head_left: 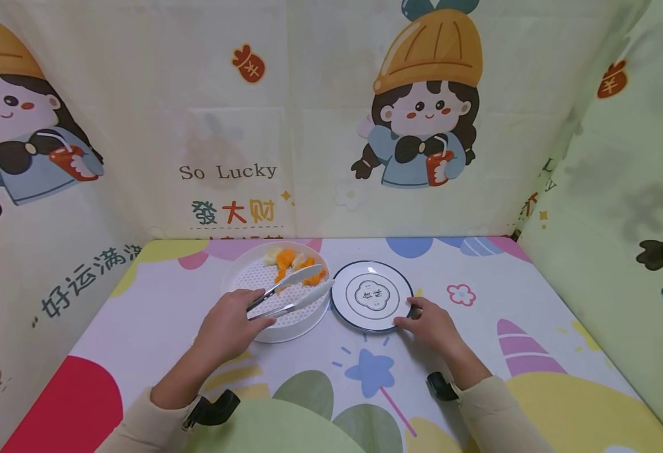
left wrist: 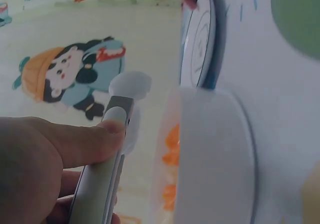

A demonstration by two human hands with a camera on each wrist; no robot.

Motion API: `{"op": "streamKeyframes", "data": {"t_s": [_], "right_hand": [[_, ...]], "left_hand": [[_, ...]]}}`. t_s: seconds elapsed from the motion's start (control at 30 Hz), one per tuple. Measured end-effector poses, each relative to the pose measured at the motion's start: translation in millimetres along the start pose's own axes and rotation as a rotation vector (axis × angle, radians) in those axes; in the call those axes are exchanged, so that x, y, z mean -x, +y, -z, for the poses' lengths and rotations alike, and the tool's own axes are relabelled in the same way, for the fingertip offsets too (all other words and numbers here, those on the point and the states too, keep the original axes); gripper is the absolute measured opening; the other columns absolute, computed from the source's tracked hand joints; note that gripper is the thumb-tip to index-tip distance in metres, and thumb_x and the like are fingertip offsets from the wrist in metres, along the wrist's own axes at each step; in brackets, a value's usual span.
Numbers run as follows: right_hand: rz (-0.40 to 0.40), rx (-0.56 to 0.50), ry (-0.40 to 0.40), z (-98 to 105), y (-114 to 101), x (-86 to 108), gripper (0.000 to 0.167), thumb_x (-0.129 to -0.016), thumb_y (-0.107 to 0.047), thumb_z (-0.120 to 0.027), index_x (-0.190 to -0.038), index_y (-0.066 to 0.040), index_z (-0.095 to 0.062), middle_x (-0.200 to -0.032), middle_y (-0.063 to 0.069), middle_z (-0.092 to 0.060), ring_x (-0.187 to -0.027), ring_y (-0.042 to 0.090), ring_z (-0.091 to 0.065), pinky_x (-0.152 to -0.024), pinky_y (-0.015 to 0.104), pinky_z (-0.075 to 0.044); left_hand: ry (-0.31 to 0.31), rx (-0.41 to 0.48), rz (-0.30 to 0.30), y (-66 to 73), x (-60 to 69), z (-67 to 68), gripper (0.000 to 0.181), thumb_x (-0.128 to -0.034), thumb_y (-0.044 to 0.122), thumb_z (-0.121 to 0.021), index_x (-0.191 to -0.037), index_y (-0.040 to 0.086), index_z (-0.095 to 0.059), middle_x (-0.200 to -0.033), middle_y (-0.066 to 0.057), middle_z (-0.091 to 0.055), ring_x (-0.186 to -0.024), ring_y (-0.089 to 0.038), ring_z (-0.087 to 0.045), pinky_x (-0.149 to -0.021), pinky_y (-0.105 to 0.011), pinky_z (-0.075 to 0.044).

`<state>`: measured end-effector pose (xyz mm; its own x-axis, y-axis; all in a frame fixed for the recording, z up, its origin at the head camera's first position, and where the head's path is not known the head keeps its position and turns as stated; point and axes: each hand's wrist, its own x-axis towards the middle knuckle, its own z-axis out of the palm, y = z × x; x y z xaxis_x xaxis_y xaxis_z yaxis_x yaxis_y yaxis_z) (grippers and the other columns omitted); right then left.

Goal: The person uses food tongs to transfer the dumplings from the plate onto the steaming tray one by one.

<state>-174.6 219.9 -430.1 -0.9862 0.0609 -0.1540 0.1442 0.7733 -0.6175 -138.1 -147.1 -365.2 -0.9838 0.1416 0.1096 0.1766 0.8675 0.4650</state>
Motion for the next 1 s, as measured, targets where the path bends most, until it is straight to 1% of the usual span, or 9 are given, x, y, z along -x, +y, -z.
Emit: {"op": "streamKeyframes", "data": {"t_s": [0.13, 0.3, 0.4, 0.53, 0.63, 0.7, 0.83, 0.93, 1.0], "right_hand": [[0.009, 0.004, 0.000, 0, 0, -0.8, 0.069, -0.089, -0.033, -0.076, -0.141, 0.004, -0.051, -0.140, 0.031, -0.050, -0.127, 0.045, -0.047, -0.103, 0.057, -0.041], [0.029, 0.016, 0.007, 0, 2, -1.4, 0.067, -0.089, -0.032, -0.076, -0.140, 0.005, -0.052, -0.139, 0.032, -0.050, -0.127, 0.046, -0.047, -0.103, 0.057, -0.041], [0.037, 0.018, 0.008, 0, 2, -1.8, 0.068, -0.088, -0.032, -0.076, -0.139, 0.005, -0.052, -0.139, 0.032, -0.050, -0.127, 0.047, -0.046, -0.103, 0.057, -0.040], [0.038, 0.019, 0.003, 1, 2, -2.3, 0.068, -0.089, -0.033, -0.076, -0.140, 0.005, -0.052, -0.139, 0.032, -0.050, -0.127, 0.047, -0.046, -0.104, 0.058, -0.039], [0.038, 0.022, 0.000, 1, 2, -2.6, 0.068, -0.089, -0.034, -0.076, -0.140, 0.005, -0.052, -0.140, 0.031, -0.050, -0.128, 0.047, -0.045, -0.104, 0.059, -0.038], [0.035, 0.023, -0.001, 1, 2, -2.8, 0.068, -0.089, -0.034, -0.076, -0.140, 0.005, -0.052, -0.139, 0.031, -0.050, -0.128, 0.047, -0.045, -0.104, 0.059, -0.038], [0.032, 0.024, 0.001, 1, 1, -2.5, 0.069, -0.089, -0.035, -0.076, -0.140, 0.004, -0.052, -0.138, 0.031, -0.052, -0.126, 0.046, -0.047, -0.102, 0.059, -0.040], [0.036, 0.025, 0.004, 1, 2, -2.4, 0.068, -0.089, -0.034, -0.076, -0.140, 0.004, -0.052, -0.137, 0.031, -0.053, -0.126, 0.046, -0.047, -0.102, 0.059, -0.040], [0.045, 0.028, 0.007, 1, 1, -2.1, 0.067, -0.089, -0.033, -0.076, -0.139, 0.005, -0.053, -0.137, 0.031, -0.053, -0.126, 0.046, -0.048, -0.102, 0.059, -0.039]], "left_hand": [[0.000, 0.023, -0.012, 9.4, 4.1, -12.0, 0.060, -0.0846, 0.027, -0.081, -0.135, 0.001, -0.061, -0.132, -0.020, -0.060, -0.121, -0.040, -0.054, -0.096, -0.056, -0.046], [0.000, 0.038, -0.027, 20.6, 9.6, -24.4, 0.061, -0.0801, 0.023, -0.080, -0.134, 0.002, -0.062, -0.132, -0.019, -0.059, -0.116, -0.037, -0.054, -0.090, -0.051, -0.052], [-0.013, 0.059, -0.020, 27.9, 14.2, -29.8, 0.063, -0.0776, 0.019, -0.079, -0.135, 0.002, -0.060, -0.134, -0.019, -0.057, -0.117, -0.037, -0.053, -0.089, -0.049, -0.054], [-0.031, 0.135, -0.032, 36.3, 20.3, -34.6, 0.062, -0.0773, 0.013, -0.078, -0.135, 0.001, -0.059, -0.133, -0.019, -0.056, -0.113, -0.034, -0.054, -0.089, -0.047, -0.054], [-0.047, 0.195, -0.049, 40.5, 24.8, -38.1, 0.060, -0.0784, 0.011, -0.079, -0.134, 0.000, -0.059, -0.128, -0.018, -0.055, -0.107, -0.030, -0.056, -0.089, -0.045, -0.054], [-0.054, 0.220, -0.055, 42.8, 27.1, -42.2, 0.059, -0.0788, 0.011, -0.080, -0.133, -0.001, -0.060, -0.125, -0.017, -0.055, -0.104, -0.028, -0.056, -0.087, -0.043, -0.054], [-0.041, 0.229, -0.074, 45.2, 28.7, -51.1, 0.058, -0.0779, 0.017, -0.083, -0.129, -0.002, -0.063, -0.117, -0.015, -0.058, -0.096, -0.024, -0.056, -0.079, -0.038, -0.053], [-0.020, 0.209, -0.111, 44.5, 28.9, -58.1, 0.057, -0.0777, 0.022, -0.085, -0.126, -0.001, -0.065, -0.112, -0.013, -0.062, -0.092, -0.022, -0.056, -0.073, -0.034, -0.051], [-0.007, 0.188, -0.143, 43.5, 29.6, -63.3, 0.055, -0.0778, 0.025, -0.085, -0.123, -0.001, -0.067, -0.111, -0.011, -0.063, -0.091, -0.021, -0.057, -0.072, -0.033, -0.050]]}}
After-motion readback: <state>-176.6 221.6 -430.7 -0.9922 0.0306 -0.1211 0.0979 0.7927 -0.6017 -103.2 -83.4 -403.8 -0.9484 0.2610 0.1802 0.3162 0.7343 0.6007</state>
